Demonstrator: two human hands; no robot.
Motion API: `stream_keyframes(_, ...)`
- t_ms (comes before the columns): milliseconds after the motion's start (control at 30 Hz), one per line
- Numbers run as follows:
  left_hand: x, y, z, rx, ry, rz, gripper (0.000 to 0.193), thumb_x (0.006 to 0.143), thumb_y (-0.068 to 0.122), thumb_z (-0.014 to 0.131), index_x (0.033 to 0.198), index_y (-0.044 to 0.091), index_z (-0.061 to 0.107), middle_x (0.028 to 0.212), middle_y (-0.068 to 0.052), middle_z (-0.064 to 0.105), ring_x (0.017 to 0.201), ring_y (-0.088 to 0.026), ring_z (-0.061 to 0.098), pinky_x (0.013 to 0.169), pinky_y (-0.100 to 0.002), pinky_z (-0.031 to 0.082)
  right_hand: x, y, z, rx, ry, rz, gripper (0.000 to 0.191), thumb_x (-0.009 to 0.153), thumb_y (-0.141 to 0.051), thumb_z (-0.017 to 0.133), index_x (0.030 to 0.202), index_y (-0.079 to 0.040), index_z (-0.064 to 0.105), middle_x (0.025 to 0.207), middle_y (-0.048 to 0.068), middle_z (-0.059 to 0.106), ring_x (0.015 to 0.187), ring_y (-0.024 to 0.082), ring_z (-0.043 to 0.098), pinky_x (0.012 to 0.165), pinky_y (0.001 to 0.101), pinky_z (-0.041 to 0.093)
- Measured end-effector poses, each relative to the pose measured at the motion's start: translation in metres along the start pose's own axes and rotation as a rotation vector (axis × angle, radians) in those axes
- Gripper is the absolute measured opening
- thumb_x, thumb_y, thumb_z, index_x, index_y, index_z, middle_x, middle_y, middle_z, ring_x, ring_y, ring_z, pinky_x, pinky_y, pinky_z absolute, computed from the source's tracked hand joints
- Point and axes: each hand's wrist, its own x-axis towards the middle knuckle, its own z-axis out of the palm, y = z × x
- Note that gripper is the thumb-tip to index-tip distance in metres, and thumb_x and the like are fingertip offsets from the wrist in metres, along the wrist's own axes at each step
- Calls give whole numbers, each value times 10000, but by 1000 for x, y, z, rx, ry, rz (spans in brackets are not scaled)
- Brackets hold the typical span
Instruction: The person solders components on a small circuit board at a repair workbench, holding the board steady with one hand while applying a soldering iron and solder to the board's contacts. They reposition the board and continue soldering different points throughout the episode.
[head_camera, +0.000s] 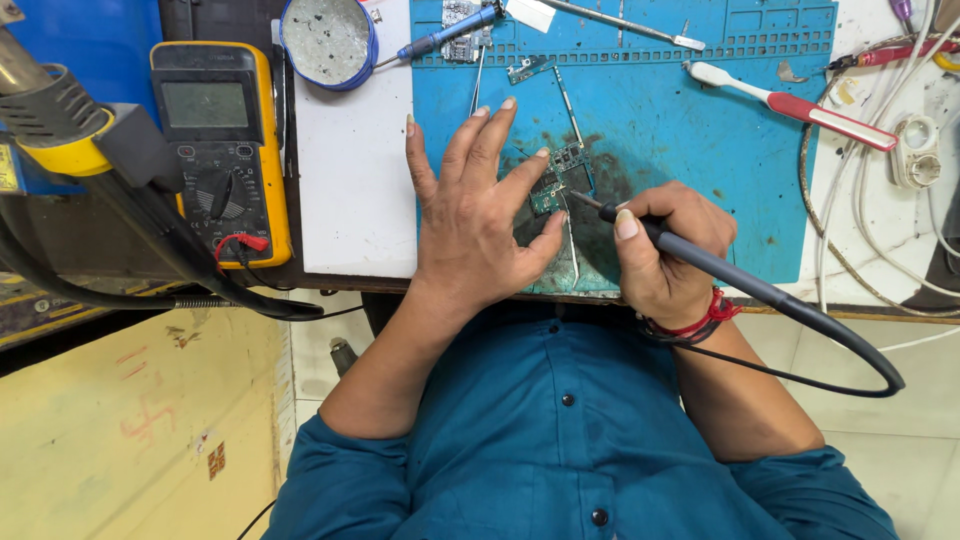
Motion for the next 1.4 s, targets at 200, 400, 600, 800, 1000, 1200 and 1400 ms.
stream_keyframes(200,0,0,1,-6,8,6,543,853,473,780,1260,115,749,1564,-204,446,1484,-341,364,1249,-653,-27,5,-4,0,-29,-58,-38,122,1035,-117,686,958,-26,657,792,91,627,608,194,584,595,302,434)
stream_keyframes(400,-1,-2,3,-2,8,11,546,854,477,779,1262,116,749,1564,-209,447,1485,-343,363,1250,-650,-35,8,-6,1,-43,-87,-37,113,1030,-118,700,971,-29,665,781,89,622,614,208,588,600,311,441)
stream_keyframes(600,-1,-2,3,4,9,16,547,853,476,779,1259,111,747,1562,-214,446,1484,-342,356,1244,-652,-34,8,-7,1,-41,-87,-43,105,1026,-115,700,974,-29,669,800,94,634,617,210,593,603,311,446)
stream_keyframes(800,-1,-2,3,1,14,18,543,856,467,779,1262,108,748,1566,-214,445,1486,-342,354,1250,-656,-26,8,-6,1,-40,-91,-44,110,1020,-114,701,965,-25,667,792,93,636,631,216,595,600,312,447)
stream_keyframes(1000,-1,-2,2,-8,11,13,547,850,465,780,1261,106,746,1561,-220,444,1483,-349,353,1243,-663,-20,7,-5,2,-49,-89,-49,110,1027,-119,703,970,-31,668,796,90,635,636,213,596,604,310,445)
stream_keyframes(1200,-1,0,2,-2,7,7,546,851,469,777,1264,113,746,1562,-219,446,1484,-351,354,1243,-659,-25,7,-6,1,-53,-83,-44,113,1026,-118,704,962,-32,670,782,88,629,626,213,590,598,312,441)
stream_keyframes(1400,-1,0,1,-8,3,2,550,851,470,776,1266,111,745,1560,-222,447,1482,-357,362,1245,-651,-32,8,-7,1,-52,-84,-56,112,1021,-114,705,961,-27,669,796,92,638,616,211,595,600,311,445)
